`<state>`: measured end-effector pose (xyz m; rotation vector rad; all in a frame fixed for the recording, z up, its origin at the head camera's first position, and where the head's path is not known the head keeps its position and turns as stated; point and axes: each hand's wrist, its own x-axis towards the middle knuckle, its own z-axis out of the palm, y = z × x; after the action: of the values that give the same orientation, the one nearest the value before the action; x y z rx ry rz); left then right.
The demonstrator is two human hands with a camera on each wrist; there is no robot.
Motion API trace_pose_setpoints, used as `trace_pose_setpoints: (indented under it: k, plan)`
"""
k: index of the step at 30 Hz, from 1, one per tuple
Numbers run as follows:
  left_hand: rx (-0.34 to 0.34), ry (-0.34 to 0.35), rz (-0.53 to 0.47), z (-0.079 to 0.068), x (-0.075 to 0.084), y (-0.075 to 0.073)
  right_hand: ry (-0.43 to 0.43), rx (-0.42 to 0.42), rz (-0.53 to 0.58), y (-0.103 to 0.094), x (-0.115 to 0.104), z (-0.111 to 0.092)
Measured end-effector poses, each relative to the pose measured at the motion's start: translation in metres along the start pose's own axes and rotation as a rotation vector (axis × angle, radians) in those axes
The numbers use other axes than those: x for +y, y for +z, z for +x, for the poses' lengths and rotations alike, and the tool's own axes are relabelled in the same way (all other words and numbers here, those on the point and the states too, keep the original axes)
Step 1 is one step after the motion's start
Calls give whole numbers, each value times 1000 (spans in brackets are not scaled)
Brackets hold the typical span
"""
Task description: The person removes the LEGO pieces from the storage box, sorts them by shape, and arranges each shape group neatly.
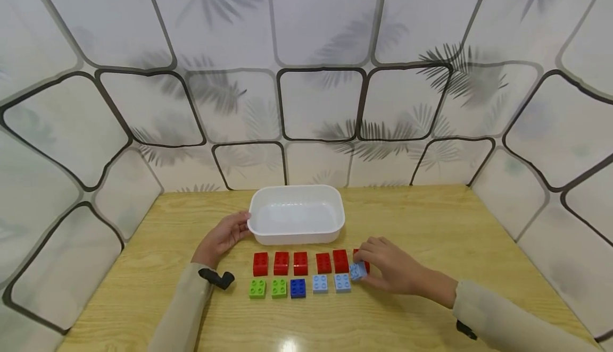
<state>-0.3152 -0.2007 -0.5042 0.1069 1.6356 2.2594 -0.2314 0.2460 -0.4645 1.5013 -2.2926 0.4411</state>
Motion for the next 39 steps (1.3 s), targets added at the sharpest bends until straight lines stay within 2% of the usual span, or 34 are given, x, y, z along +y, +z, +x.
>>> trace_pose_setpoints:
  k: [10, 21, 27, 39]
  plan:
    - [27, 18, 32, 1, -2, 0, -48, -2, 3, 3, 1, -6]
    - [43, -5, 36, 2, -1, 1, 16, -47, 22, 6, 3, -12]
    - [32, 0, 28, 2, -1, 0, 9, -28, -1, 7, 3, -16]
    - [38, 5, 35, 2, -2, 0, -49, -8, -116, 14, 4, -21]
